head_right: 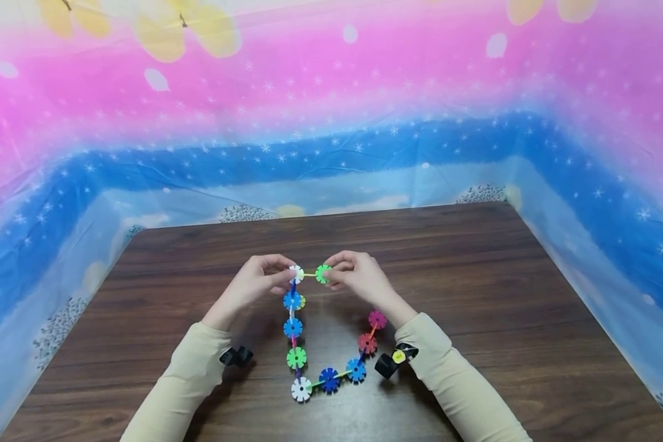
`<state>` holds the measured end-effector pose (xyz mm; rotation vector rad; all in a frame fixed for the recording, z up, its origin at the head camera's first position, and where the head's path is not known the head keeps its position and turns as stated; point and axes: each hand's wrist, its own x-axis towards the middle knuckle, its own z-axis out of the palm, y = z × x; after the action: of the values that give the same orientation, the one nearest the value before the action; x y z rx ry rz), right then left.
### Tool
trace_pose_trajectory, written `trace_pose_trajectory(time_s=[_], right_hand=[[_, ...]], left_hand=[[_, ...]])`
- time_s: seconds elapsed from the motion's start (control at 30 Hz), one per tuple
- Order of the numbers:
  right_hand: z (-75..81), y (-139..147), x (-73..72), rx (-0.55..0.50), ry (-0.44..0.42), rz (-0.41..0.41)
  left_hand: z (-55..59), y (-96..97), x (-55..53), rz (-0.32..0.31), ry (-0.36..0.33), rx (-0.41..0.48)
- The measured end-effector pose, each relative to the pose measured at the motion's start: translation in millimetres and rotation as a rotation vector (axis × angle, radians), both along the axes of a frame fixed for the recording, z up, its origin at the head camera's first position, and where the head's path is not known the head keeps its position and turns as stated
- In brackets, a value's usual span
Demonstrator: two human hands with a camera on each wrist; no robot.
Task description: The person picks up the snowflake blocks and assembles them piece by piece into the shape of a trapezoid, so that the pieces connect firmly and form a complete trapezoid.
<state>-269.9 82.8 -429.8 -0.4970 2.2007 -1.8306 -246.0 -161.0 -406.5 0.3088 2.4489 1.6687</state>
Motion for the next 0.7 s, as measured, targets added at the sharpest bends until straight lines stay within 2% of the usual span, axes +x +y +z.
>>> trace_pose_trajectory(time_s=[0.23, 0.37, 0.7], right_hand=[[-3.9, -1.4, 0.7, -0.067, -0.068, -0.02], [-7.4, -3.2, 0.0, -0.095, -0.077, -0.021], [-10.8, -8.1, -1.4, -0.126, -0.084, -0.026]], left_hand=[[-1.3, 2.4, -0.8, 0.002, 0.02, -0.015], [-2.2, 3.6, -0.7, 0.011, 0.036, -0.018], [-4.3, 10.0, 2.1, 0.083, 0.032, 0.013]])
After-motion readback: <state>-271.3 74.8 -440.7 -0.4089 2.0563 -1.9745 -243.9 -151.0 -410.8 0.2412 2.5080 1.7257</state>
